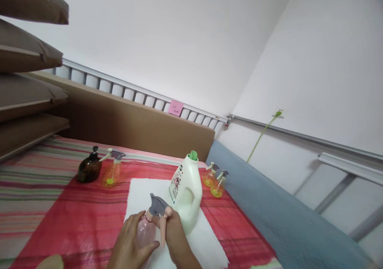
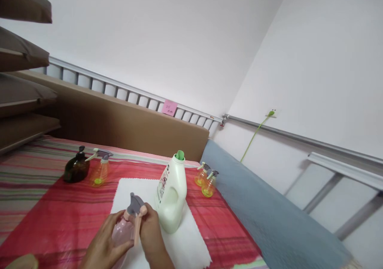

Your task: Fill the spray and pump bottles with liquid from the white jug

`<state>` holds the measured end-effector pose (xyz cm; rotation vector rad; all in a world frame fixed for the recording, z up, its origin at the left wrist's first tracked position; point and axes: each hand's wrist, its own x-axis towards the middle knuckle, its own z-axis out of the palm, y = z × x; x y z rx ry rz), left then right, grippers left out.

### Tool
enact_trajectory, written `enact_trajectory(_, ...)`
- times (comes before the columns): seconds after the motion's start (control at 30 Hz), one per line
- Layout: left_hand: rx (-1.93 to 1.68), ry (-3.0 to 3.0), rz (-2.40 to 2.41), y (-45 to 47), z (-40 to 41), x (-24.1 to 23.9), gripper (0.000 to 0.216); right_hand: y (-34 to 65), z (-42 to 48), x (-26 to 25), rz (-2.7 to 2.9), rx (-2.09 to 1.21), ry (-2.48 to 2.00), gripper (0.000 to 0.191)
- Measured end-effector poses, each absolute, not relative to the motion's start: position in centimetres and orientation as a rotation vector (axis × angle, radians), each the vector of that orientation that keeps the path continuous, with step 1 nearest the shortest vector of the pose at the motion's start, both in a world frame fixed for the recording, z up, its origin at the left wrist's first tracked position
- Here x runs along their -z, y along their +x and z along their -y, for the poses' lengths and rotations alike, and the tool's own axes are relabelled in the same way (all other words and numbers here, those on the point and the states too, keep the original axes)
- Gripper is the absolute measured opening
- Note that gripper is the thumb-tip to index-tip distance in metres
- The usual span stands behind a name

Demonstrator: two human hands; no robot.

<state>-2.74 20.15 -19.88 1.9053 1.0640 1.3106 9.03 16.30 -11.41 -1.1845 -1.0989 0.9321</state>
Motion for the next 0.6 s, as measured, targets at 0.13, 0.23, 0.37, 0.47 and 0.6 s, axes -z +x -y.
enact_trajectory(0.13,-1.364,1.923,-0.992,-2.4,-19.6,19.4,0.058,8.1,-16.1,11.7,1.109,-0.886,-1.129,0.03)
enact_trajectory(0.23,-1.386,1.952,-0.924,-2.1,-19.4,19.4,0.06,7.8,-16.1,11.6,1.149,-0.781,-1.174,0.032)
enact_trajectory(0.37,-1.372,1.897,-1.021,-2.4,-19.7,19.5,0.063,8.1,-16.1,10.8,1.188,-0.853,-1.163,0.032)
enact_trajectory(0.47,-1.367,1.864,-1.08,-2.6,-20.0,19.2,0.064,8.0,-16.2,10.6,1.147,-0.881,-1.061,0.025)
enact_trajectory(0.6,-1.412,1.877,-1.08,-2.5,-19.7,19.3,0.061,7.7,-16.3,11.3,1.159,-0.776,-1.109,0.029)
